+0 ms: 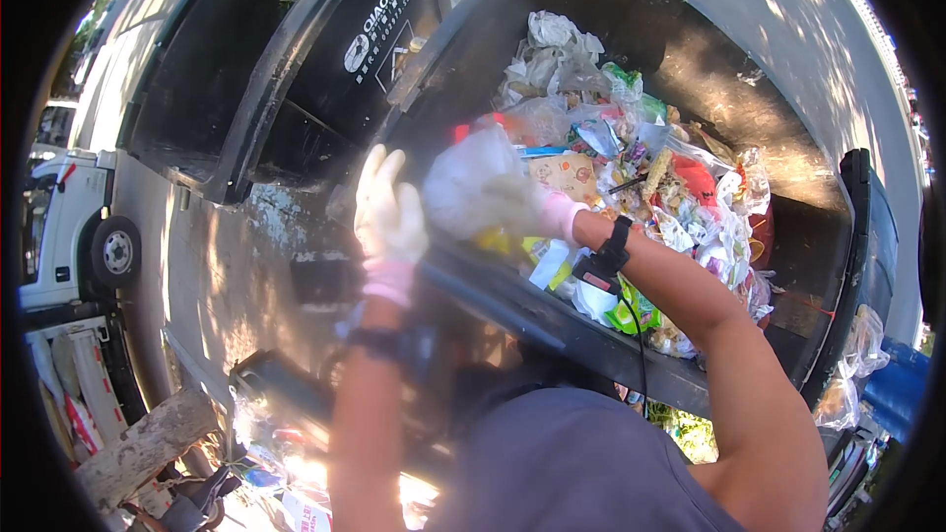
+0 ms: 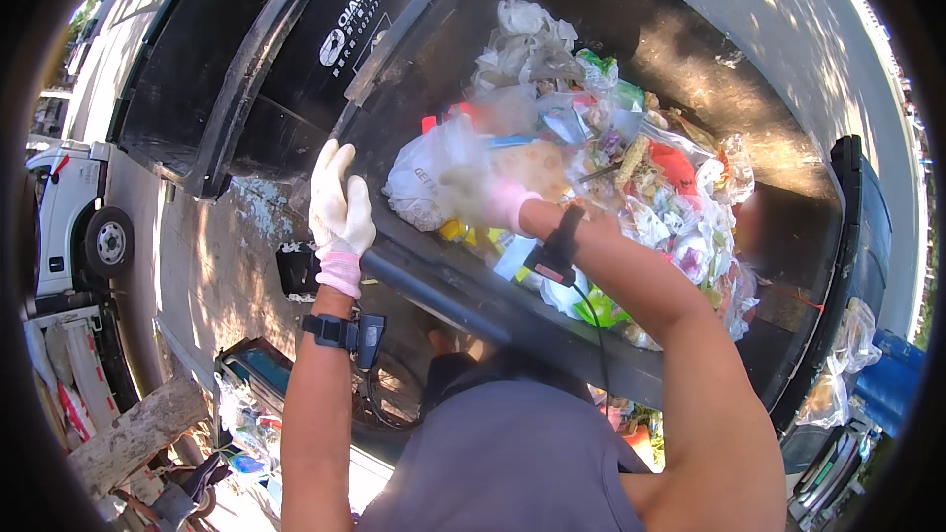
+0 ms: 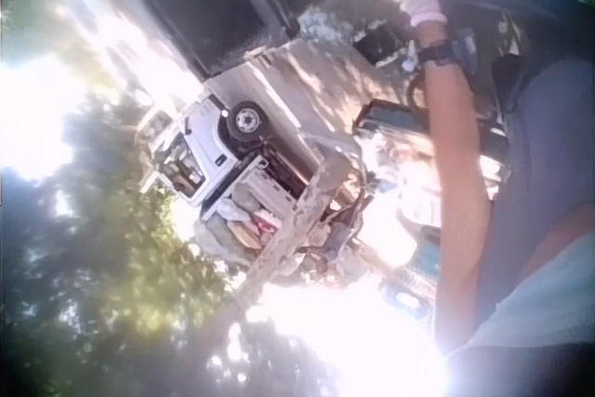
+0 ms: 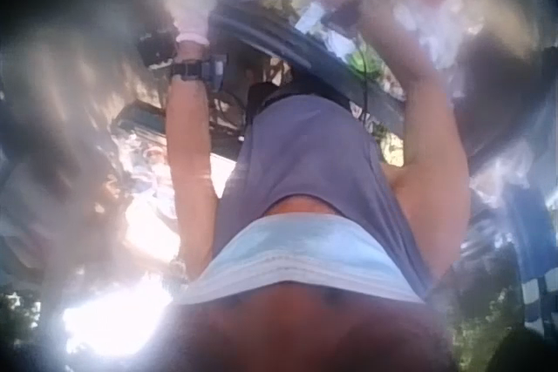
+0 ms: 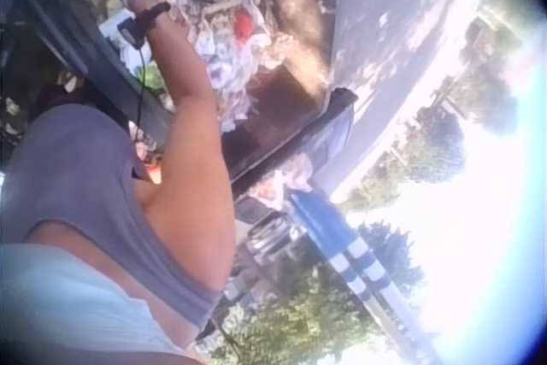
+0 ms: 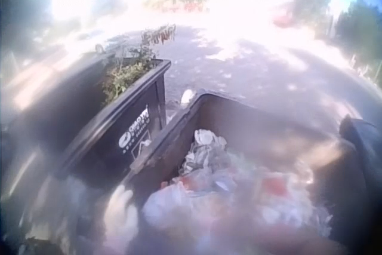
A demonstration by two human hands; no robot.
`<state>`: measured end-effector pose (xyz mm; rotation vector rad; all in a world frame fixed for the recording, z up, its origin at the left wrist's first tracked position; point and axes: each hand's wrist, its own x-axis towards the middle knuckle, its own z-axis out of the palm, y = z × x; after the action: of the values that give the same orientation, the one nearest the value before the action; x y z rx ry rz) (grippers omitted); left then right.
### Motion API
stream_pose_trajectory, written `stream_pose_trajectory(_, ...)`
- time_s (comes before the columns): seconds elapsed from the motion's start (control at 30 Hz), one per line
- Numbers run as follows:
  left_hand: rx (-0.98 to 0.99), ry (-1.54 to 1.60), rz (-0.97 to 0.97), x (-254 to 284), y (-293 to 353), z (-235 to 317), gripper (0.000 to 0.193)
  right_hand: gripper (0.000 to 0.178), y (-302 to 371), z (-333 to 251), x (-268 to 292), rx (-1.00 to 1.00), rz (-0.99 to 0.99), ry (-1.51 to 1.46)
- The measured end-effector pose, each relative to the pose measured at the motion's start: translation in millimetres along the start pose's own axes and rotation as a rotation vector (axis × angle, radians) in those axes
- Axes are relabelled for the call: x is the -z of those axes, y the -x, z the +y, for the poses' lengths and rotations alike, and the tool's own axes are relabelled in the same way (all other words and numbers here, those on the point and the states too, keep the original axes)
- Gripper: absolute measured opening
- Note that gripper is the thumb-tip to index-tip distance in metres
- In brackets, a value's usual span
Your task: The person sorts through trash in large outdoor bins by hand, picking up items from one bin, putting them into plastic bags, and placing the bags back into the bin.
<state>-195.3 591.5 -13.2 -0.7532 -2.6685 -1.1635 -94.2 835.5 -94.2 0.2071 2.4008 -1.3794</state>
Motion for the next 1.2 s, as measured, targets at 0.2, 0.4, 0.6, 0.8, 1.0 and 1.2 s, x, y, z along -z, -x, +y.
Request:
stream_pose_trajectory(0.2,-0.129,-0.027,-0.035,-1.0,-10.2,11.7,0.039,0.037,-108.1,81.8,-92.1,0.225,-0.113,0.019)
stream_pose_trajectory(0.4,-0.103,0.216,0.074,10.9,-2.1,9.0,0.036,0.045,-80.9,49.5,-69.8,0.023,-0.170,-0.263)
stream_pose_trajectory(0.6,0.028,0.595,0.143,42.7,12.1,7.8,0.032,0.029,-25.1,-82.4,73.4,0.114,-0.406,0.416)
stream_pose_trajectory(0.8,0.130,0.570,0.461,123.2,146.6,-17.3,0.034,0.027,-23.6,-211.8,127.4,0.377,-0.236,0.837)
stream_pose_trajectory(1.0,0.851,0.359,0.423,252.2,410.0,-60.5,0.036,0.033,-28.7,-380.9,5.9,1.034,-0.364,1.010)
stream_pose_trajectory(1.2,1.263,-0.167,0.252,370.4,669.3,-10.0,0.036,0.035,-105.0,-540.5,-128.5,0.553,-0.579,0.798)
